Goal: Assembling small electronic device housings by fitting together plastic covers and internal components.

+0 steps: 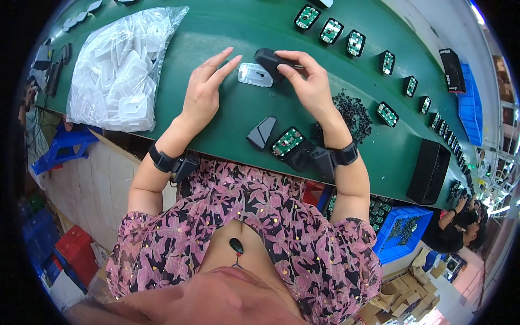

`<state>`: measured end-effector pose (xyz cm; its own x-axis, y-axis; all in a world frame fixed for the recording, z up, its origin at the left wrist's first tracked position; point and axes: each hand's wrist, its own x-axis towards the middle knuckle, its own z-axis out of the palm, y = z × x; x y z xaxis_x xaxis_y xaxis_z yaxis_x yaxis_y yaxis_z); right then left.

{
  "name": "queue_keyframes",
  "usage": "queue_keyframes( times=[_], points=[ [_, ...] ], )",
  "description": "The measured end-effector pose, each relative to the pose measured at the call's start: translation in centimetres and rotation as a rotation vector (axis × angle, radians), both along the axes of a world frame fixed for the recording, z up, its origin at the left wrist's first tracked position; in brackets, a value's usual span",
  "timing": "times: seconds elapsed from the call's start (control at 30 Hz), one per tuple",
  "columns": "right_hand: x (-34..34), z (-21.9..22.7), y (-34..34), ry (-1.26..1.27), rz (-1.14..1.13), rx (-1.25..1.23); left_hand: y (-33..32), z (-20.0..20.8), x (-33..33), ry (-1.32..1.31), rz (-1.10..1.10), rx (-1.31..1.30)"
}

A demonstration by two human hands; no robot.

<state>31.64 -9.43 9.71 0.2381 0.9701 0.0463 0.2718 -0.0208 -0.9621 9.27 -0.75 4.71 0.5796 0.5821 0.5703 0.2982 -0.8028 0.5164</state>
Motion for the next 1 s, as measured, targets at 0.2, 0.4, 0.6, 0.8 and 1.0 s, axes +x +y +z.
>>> queue_keyframes(
  times=[0.2,0.4,0.6,0.8,1.0],
  points=[
    [-1.2,-0.1,1.0,-0.725,0.175,0.232,0.2,-0.8,0.2,-0.011,-0.036,-0.066],
    [-2.0,0.0,1.2,-0.866,0.23,0.286,0.1,-1.2,0.1,0.021,-0.056,-0.05],
    [-2.5,0.0,1.4,-0.922,0.254,0.342,0.1,-1.2,0.0,0.041,-0.068,-0.054],
    [-2.6,-0.4,1.7,-0.977,0.288,0.365,0.1,-1.1,-0.4,0.053,-0.069,-0.051],
    [-2.4,-1.6,1.3,-0.973,0.253,0.375,0.2,-1.1,-0.4,0.139,-0.089,0.003]
  ],
)
